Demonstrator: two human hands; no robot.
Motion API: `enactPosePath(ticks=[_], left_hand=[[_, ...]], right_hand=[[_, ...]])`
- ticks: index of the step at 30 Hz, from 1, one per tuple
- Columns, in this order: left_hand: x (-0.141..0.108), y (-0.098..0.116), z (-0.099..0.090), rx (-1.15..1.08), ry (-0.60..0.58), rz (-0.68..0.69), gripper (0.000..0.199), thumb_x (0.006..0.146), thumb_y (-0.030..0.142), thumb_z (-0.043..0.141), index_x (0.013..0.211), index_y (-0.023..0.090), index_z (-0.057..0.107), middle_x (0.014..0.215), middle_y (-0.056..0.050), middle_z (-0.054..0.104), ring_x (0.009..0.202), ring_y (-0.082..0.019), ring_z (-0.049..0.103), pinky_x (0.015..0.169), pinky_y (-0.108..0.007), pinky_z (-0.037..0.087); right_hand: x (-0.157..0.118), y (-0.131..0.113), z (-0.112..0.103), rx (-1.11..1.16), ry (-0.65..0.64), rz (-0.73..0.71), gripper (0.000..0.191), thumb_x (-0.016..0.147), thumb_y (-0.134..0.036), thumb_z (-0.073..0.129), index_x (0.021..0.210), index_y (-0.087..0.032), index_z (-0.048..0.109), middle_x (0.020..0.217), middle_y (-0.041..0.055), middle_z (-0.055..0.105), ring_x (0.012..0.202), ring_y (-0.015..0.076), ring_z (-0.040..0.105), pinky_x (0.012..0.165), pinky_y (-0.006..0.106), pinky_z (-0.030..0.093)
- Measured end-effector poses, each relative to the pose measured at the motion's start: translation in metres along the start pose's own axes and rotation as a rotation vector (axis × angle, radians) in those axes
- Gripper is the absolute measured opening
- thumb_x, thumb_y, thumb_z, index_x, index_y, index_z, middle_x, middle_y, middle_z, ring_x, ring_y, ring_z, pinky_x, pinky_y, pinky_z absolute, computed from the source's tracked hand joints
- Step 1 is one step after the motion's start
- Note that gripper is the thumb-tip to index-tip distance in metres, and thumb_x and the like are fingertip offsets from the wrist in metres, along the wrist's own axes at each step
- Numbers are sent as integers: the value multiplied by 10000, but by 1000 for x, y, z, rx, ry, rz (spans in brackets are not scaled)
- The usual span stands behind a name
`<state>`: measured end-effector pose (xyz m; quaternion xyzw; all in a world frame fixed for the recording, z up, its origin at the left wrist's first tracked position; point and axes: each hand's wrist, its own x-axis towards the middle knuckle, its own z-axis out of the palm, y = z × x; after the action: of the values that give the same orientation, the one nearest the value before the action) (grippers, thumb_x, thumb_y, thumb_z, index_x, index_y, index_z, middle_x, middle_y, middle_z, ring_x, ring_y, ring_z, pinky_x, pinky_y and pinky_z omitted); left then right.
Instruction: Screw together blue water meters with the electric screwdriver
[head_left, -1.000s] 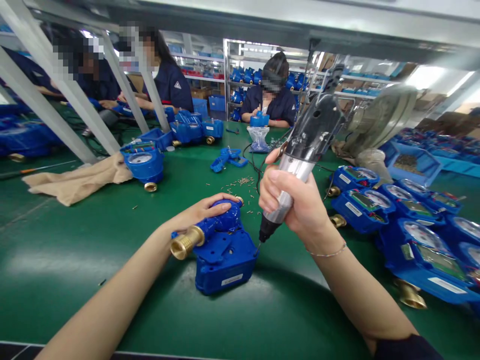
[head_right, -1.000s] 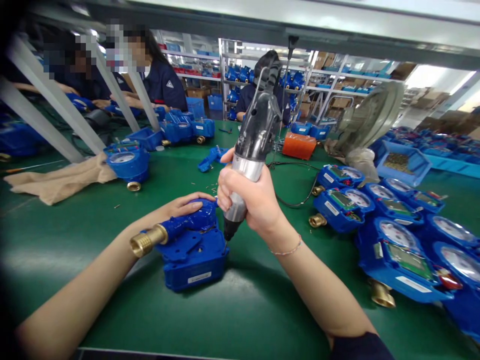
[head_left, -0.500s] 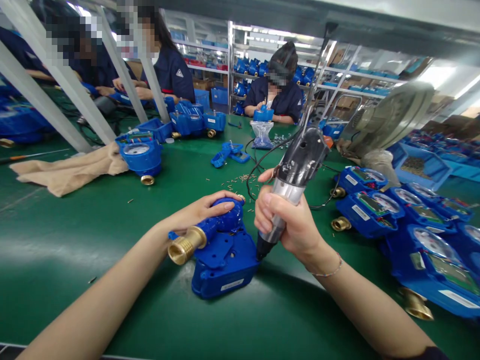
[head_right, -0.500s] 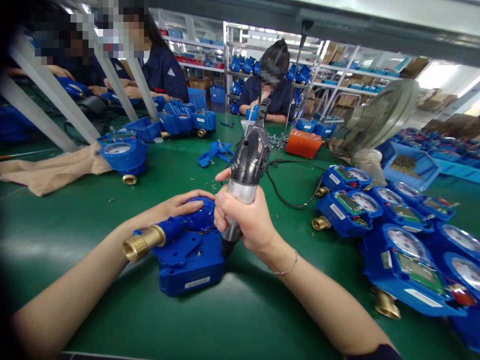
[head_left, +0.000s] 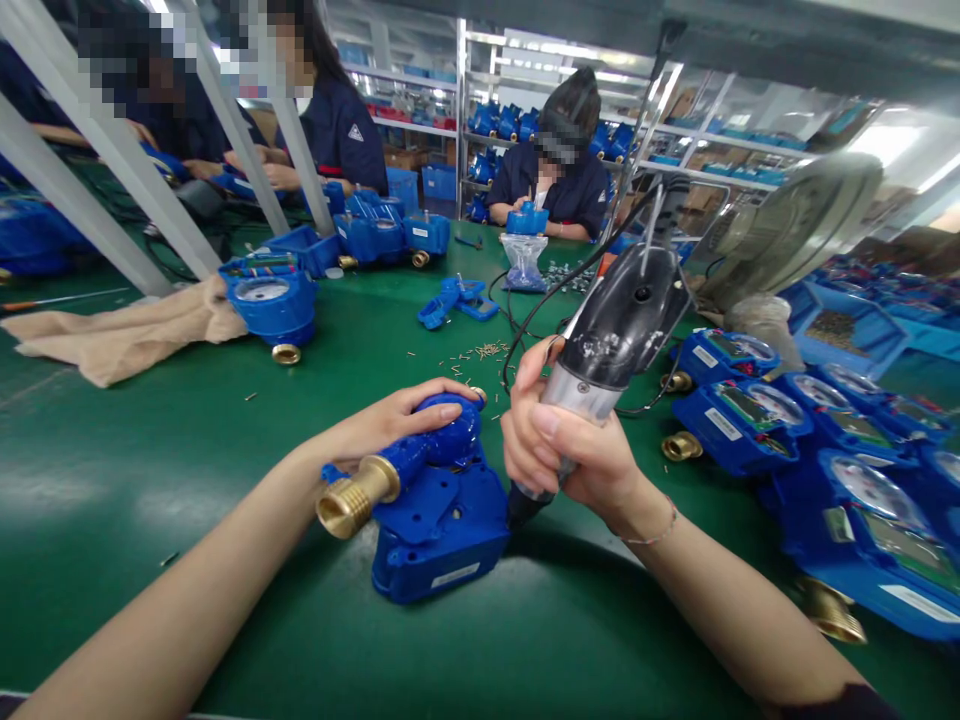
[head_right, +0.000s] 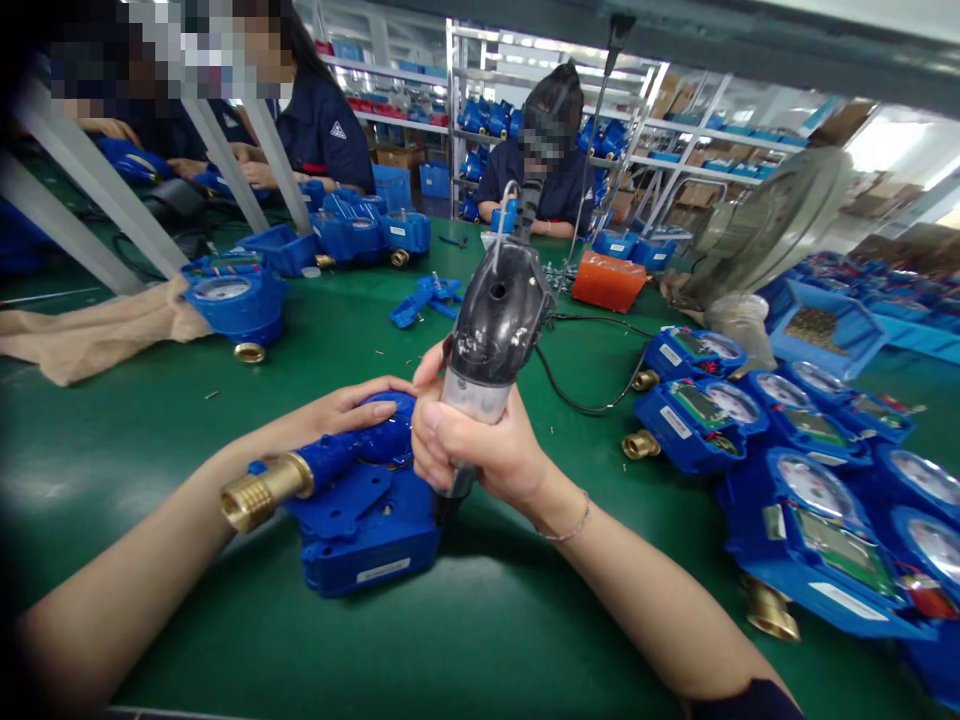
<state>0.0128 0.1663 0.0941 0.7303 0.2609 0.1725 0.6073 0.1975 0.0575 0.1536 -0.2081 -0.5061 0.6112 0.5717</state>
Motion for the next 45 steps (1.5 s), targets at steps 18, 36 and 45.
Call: enactPosePath(ticks=[18, 36, 45], left_hand=[[-1, -2, 4, -46, -7, 51, 392, 886, 490, 582, 1208, 267, 599, 1319, -14, 606, 1204, -249, 557, 1044, -360, 411], [-8, 4, 2, 40, 14, 20, 414, 907, 520, 532, 1238, 275, 574, 1345, -8, 592, 1259, -244, 518, 1086, -360, 370], [-56, -1, 47, 72, 490, -115, 509, 913, 601, 460, 1275, 244, 491, 1444, -68, 484, 1344, -286, 424, 1156, -422, 278]], right_hand=[[-3, 3, 2, -21, 56, 43, 157, 854, -232, 618, 898, -228, 467, 544, -108, 439, 358, 39, 352, 391, 162, 356], [1, -10, -4, -19, 48, 11, 168, 814, -216, 631, 854, -240, 469, 523, -109, 460, 351, 52, 352, 382, 170, 355], [33, -15, -19, -116, -26, 15, 254, 792, -246, 675, 971, -203, 501, 532, -105, 484, 367, 56, 404, 378, 178, 368]])
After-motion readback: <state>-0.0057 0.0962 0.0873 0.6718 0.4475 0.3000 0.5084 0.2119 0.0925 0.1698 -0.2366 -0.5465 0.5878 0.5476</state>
